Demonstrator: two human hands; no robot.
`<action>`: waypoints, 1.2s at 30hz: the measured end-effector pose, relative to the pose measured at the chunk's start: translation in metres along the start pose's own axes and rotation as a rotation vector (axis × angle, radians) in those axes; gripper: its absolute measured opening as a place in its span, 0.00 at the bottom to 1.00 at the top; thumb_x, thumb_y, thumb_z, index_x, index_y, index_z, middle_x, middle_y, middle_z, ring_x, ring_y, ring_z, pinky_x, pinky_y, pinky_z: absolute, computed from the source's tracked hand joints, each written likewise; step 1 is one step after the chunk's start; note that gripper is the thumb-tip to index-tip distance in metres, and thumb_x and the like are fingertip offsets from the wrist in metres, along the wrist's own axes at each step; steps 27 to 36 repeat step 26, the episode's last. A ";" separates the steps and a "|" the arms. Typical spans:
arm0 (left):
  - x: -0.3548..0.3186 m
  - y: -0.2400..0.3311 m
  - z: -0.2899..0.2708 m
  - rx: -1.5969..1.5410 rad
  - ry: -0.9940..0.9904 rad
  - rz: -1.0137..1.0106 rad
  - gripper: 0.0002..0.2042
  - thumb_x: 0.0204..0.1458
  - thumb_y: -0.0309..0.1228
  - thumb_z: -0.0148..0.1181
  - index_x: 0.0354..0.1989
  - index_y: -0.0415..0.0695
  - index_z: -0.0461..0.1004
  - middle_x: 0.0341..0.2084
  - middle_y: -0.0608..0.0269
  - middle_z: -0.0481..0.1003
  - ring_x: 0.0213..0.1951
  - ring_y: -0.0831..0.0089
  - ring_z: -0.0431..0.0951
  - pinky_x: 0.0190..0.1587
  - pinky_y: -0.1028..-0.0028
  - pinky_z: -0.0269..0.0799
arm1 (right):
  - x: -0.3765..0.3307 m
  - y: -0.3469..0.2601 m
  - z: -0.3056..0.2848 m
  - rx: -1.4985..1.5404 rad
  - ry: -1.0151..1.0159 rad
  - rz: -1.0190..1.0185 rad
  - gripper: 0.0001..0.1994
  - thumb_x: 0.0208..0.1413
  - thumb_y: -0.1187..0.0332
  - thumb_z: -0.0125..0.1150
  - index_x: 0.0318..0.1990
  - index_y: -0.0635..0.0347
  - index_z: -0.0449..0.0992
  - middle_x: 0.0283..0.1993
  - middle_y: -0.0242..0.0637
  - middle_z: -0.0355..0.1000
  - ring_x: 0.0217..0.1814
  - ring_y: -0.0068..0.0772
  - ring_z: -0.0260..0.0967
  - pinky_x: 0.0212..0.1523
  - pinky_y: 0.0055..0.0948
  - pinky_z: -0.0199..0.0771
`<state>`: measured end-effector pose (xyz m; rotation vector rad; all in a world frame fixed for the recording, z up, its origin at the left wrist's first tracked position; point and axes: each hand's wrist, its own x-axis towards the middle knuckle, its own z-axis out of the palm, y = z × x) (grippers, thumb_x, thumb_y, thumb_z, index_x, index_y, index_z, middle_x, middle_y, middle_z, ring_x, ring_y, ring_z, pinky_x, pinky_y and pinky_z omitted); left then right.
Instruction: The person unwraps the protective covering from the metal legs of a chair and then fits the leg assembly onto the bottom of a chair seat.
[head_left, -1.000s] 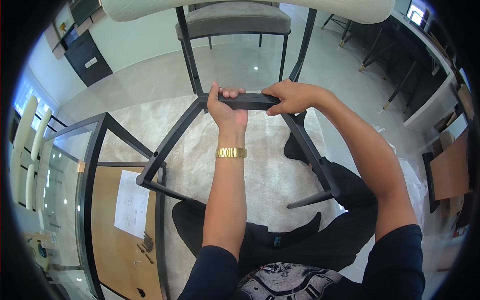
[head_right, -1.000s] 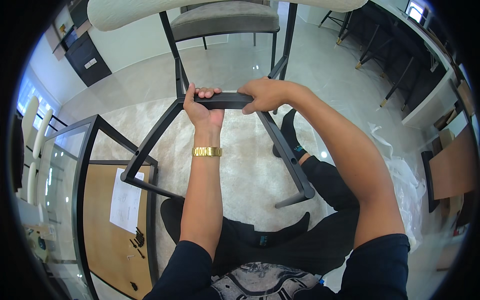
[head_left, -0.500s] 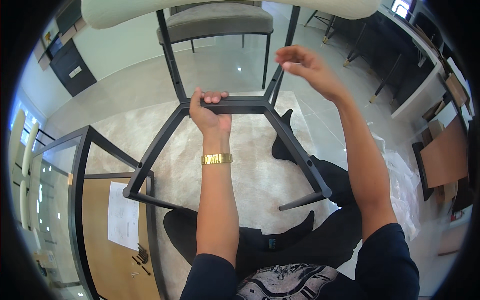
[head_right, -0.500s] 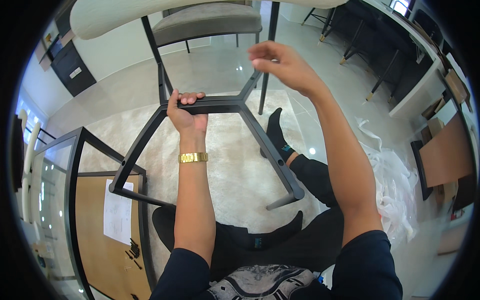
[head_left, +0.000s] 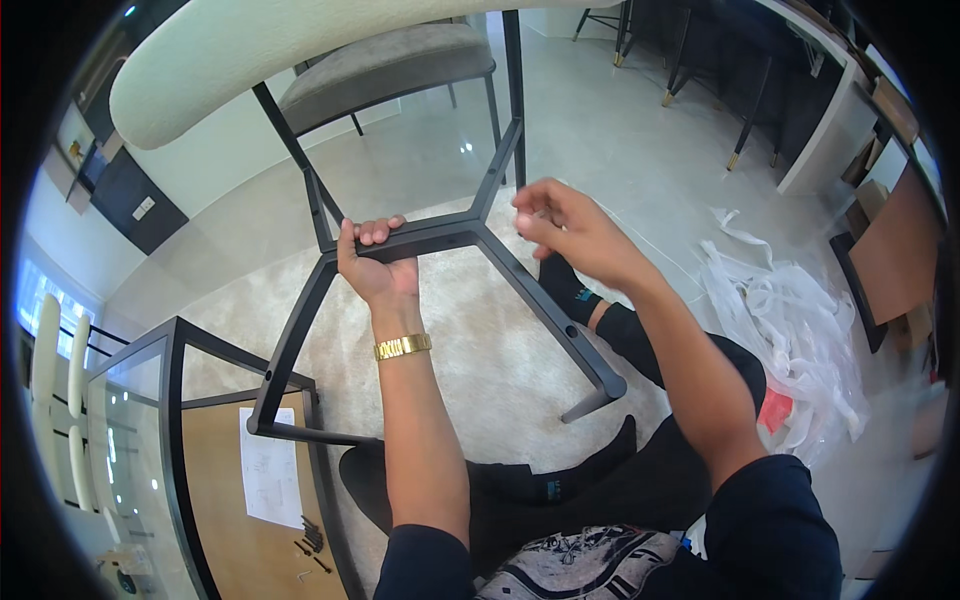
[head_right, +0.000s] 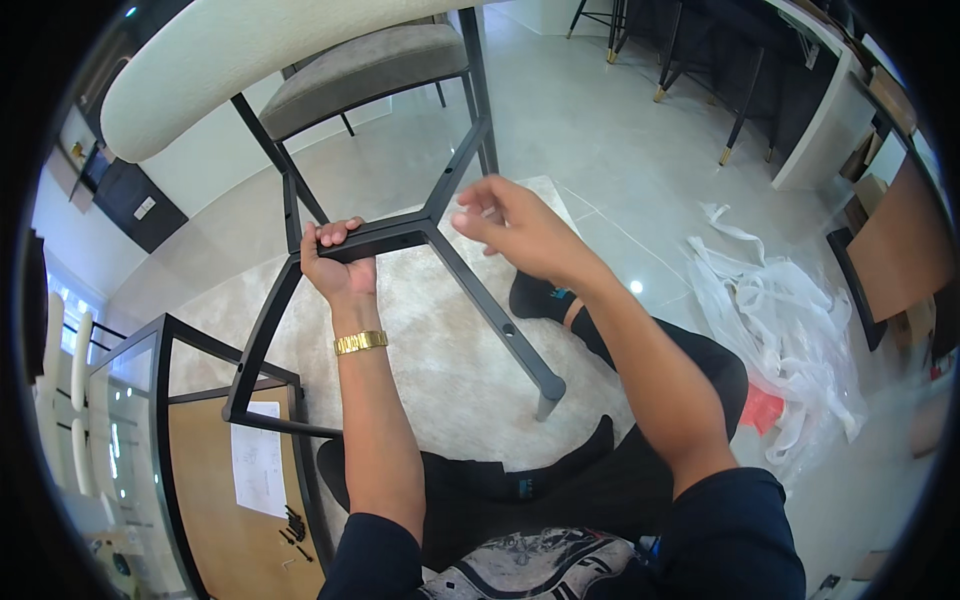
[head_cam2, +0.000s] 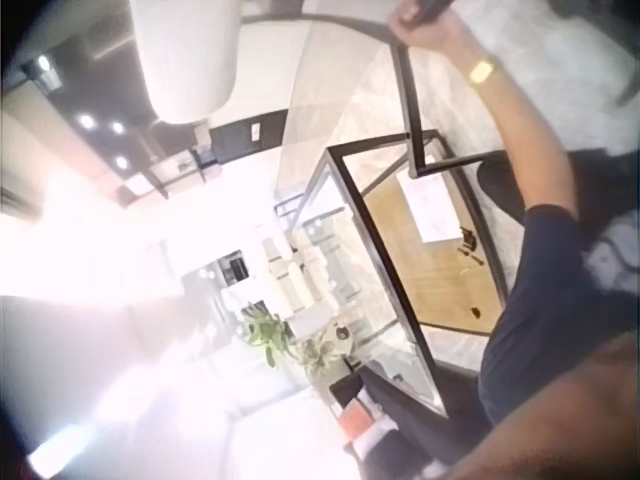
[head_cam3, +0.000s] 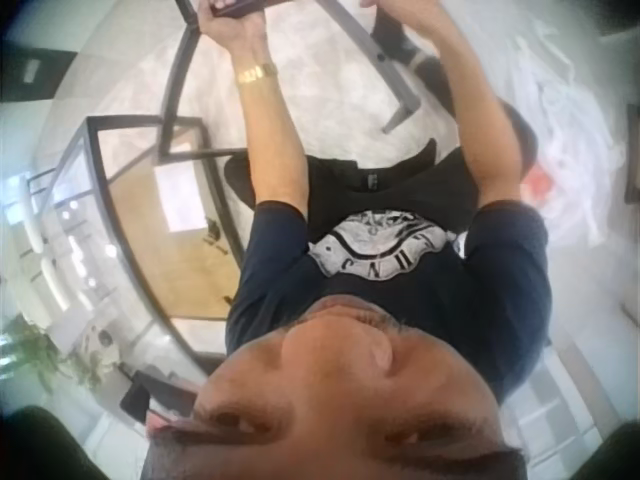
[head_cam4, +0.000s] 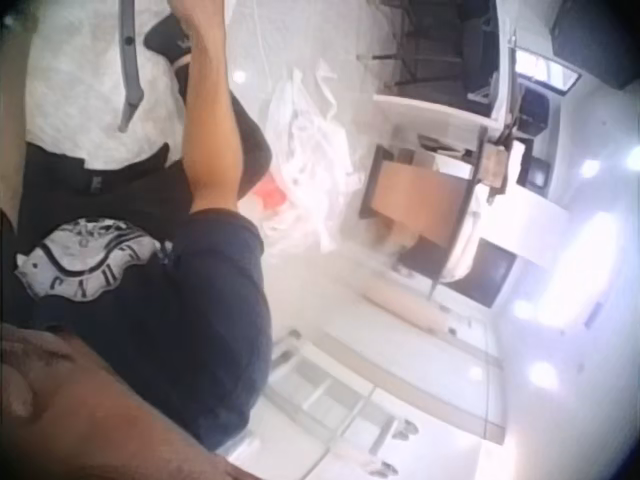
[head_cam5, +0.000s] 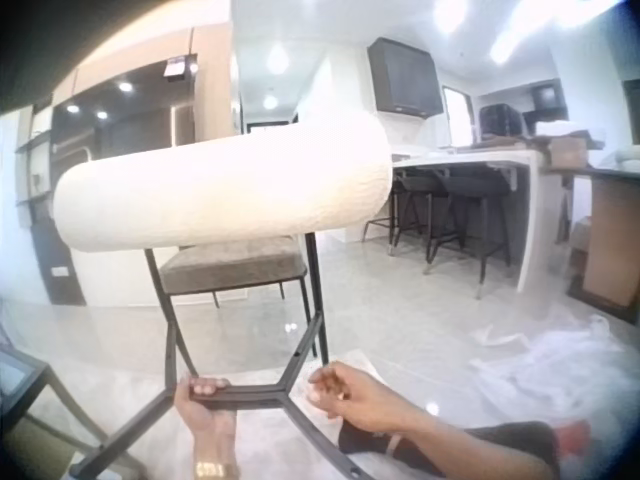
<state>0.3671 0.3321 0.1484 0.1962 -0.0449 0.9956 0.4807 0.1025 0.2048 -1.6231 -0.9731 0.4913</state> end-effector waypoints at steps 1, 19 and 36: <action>0.000 0.002 -0.001 -0.003 0.002 0.002 0.13 0.60 0.30 0.56 0.22 0.48 0.63 0.16 0.71 0.61 0.22 0.76 0.65 0.41 0.67 0.69 | -0.016 0.003 -0.002 0.138 -0.047 0.013 0.29 0.62 0.50 0.61 0.60 0.64 0.69 0.55 0.44 0.70 0.55 0.34 0.70 0.52 0.33 0.74; -0.001 -0.005 0.007 0.007 0.100 0.041 0.12 0.59 0.29 0.56 0.23 0.49 0.64 0.15 0.72 0.62 0.20 0.76 0.65 0.38 0.66 0.69 | -0.203 0.105 0.079 0.390 0.123 0.116 0.17 0.65 0.55 0.61 0.31 0.57 0.68 0.28 0.26 0.64 0.32 0.17 0.57 0.35 0.23 0.56; 0.003 -0.003 -0.005 -0.030 0.057 0.037 0.12 0.58 0.30 0.59 0.23 0.49 0.64 0.15 0.71 0.62 0.21 0.76 0.65 0.39 0.65 0.70 | -0.211 0.107 0.087 0.419 0.098 0.164 0.17 0.64 0.54 0.62 0.32 0.57 0.69 0.28 0.28 0.65 0.32 0.18 0.57 0.36 0.24 0.57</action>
